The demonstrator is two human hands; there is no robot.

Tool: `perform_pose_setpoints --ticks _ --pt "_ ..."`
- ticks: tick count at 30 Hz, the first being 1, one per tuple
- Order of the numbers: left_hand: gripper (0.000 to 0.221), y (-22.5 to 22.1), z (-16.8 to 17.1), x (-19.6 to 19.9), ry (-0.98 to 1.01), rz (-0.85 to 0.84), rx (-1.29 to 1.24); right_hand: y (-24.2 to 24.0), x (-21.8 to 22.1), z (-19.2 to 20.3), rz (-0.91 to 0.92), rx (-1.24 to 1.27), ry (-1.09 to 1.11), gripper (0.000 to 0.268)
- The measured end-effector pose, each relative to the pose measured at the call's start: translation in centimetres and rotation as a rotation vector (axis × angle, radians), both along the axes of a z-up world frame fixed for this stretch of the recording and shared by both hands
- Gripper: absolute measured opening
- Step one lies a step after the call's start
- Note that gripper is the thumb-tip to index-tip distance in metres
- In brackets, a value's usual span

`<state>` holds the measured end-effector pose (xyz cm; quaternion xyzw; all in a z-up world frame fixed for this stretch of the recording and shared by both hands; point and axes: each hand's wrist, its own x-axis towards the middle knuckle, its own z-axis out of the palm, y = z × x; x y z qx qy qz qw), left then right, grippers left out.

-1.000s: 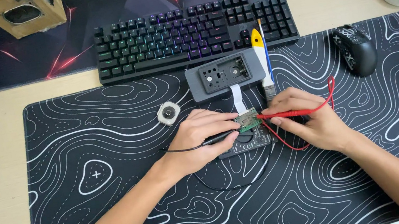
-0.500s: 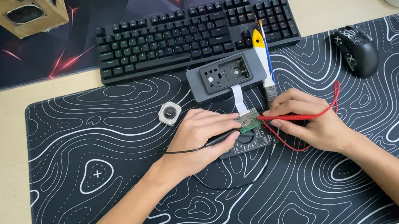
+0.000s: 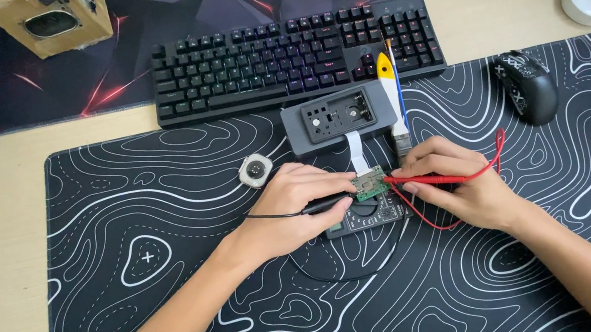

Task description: Testing a circuit board using a multimeter on a repair bench

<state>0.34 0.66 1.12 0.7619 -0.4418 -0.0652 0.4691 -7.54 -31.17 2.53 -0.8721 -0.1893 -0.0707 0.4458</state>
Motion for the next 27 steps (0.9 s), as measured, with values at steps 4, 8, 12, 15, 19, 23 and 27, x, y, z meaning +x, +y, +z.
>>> perform_pose_setpoints --ticks 4,8,12,15,19,23,27 --pt "0.024 0.0 -0.1 0.1 0.012 -0.004 -0.006 -0.2 0.0 -0.1 0.007 -0.001 -0.006 0.02" --pt "0.024 0.1 -0.2 0.0 0.032 -0.009 -0.022 0.2 0.1 0.3 0.009 0.019 0.001 0.021" --pt "0.024 0.0 -0.6 -0.4 0.041 0.015 -0.052 0.5 -0.1 0.8 0.007 0.021 0.043 0.023" --pt "0.025 -0.3 -1.1 -0.4 -0.011 0.032 -0.055 0.6 -0.1 1.1 0.005 0.02 0.057 0.024" --pt "0.026 -0.2 -1.3 -0.8 -0.034 0.043 -0.039 0.7 -0.1 1.1 -0.017 0.012 0.041 0.025" --pt "0.025 -0.4 -1.2 -1.0 -0.067 0.054 -0.048 0.9 0.0 1.4 -0.01 0.003 0.045 0.026" --pt "0.024 -0.6 -1.4 -1.1 -0.096 0.063 -0.055 0.7 0.0 0.8 -0.017 0.013 0.073 0.024"
